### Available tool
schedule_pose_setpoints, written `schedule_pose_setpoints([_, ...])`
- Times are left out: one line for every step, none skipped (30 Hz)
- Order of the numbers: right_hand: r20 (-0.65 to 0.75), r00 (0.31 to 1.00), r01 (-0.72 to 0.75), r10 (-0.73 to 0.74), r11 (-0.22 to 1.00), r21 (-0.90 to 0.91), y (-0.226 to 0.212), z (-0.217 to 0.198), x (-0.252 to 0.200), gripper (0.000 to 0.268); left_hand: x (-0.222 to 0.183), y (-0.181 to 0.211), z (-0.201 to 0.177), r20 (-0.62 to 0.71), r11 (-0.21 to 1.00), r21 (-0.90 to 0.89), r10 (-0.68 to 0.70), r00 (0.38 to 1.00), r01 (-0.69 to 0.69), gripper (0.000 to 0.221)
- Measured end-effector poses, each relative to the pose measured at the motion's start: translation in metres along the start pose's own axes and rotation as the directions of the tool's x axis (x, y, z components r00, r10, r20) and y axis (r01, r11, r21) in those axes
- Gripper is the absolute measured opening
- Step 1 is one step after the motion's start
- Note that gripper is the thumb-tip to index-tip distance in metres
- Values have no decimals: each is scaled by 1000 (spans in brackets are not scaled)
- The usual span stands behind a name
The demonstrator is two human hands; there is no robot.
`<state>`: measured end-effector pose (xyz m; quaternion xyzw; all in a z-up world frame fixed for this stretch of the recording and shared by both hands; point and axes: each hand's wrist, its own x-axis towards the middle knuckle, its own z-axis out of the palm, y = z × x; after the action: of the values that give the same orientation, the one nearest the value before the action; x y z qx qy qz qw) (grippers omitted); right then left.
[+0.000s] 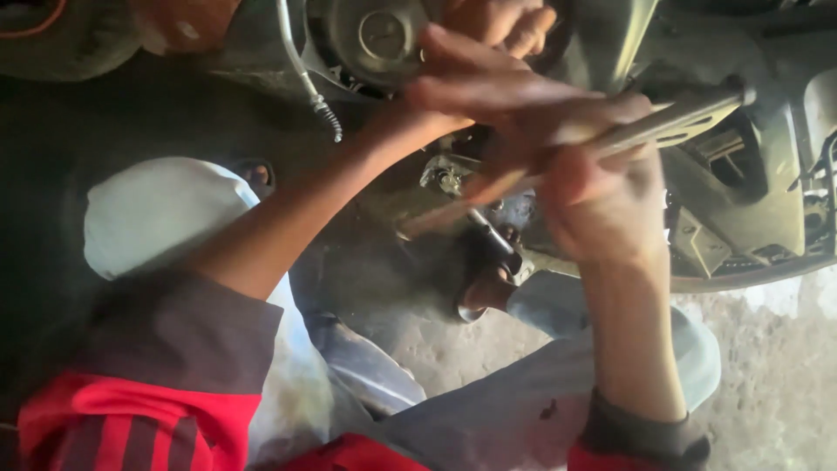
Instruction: Loosen and remove bolts from the motorcycle engine area using a T-handle wrench and fingers.
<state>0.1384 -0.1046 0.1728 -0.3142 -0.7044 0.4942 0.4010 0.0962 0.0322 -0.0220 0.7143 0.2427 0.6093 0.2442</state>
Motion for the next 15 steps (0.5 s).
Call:
schedule_pose_setpoints([-10, 1000, 3, -3, 1000, -2, -3, 3, -2, 40, -3, -4, 6, 7, 1000, -5, 5, 1000, -5, 20])
schedule_pose_setpoints([5, 1000, 3, -2, 994, -110, -6, 5, -3, 38, -5, -9, 11, -63, 1000, -15, -9, 998, 8, 20])
schedule_pose_setpoints([19, 1000, 4, 0, 976, -217, -9, 8, -3, 36, -7, -14, 15, -133, 999, -27, -23, 991, 20, 21])
schedule_pose_setpoints([20, 1000, 5, -1, 976, -220, -9, 9, -3, 36, -8, -17, 0, -135, 999, -28, -21, 991, 17, 21])
schedule_pose_setpoints([-30, 999, -52, 45, 958, -282, -9, 11, -2, 37, -1, -9, 0, -125, 996, -85, -40, 991, 30, 21])
schedule_pose_setpoints([-80, 992, -115, 93, 935, -335, -9, 13, -3, 38, 6, 12, 7, -113, 989, -140, -66, 991, 50, 20])
schedule_pose_setpoints([-78, 992, -118, 98, 935, -333, -5, 13, -3, 38, 5, 15, 7, -100, 978, -195, -90, 991, 70, 19])
schedule_pose_setpoints([-81, 993, -109, 89, 947, -302, 0, 13, -2, 40, 5, 18, 6, -84, 965, -245, -113, 990, 90, 18])
schedule_pose_setpoints([-85, 993, -100, 80, 957, -271, 4, 13, -1, 42, 5, 20, 4, -67, 949, -294, -135, 989, 110, 18])
schedule_pose_setpoints([-82, 994, -98, 78, 958, -271, 9, 10, 0, 42, 6, 20, 4, -51, 931, -344, -152, 987, 125, 17])
schedule_pose_setpoints([-59, 998, -38, 22, 958, -285, 13, 7, 1, 43, 7, 20, 3, -34, 909, -392, -167, 985, 140, 16])
schedule_pose_setpoints([-32, 999, 21, -32, 954, -298, 18, 4, 3, 44, 7, 21, 3, -19, 884, -440, -184, 983, 157, 16])
schedule_pose_setpoints([-27, 999, 20, -30, 954, -298, 23, 9, 1, 44, 6, 20, 3, -3, 857, -486, -201, 980, 174, 15])
schedule_pose_setpoints([-79, 994, 45, -77, 938, -345, 27, 13, 0, 44, 6, 20, 3, 15, 827, -530, -214, 977, 189, 15])
schedule_pose_setpoints([-129, 984, 66, -126, 917, -393, 31, 16, -1, 45, 7, 20, 2, 34, 794, -572, -226, 974, 205, 14])
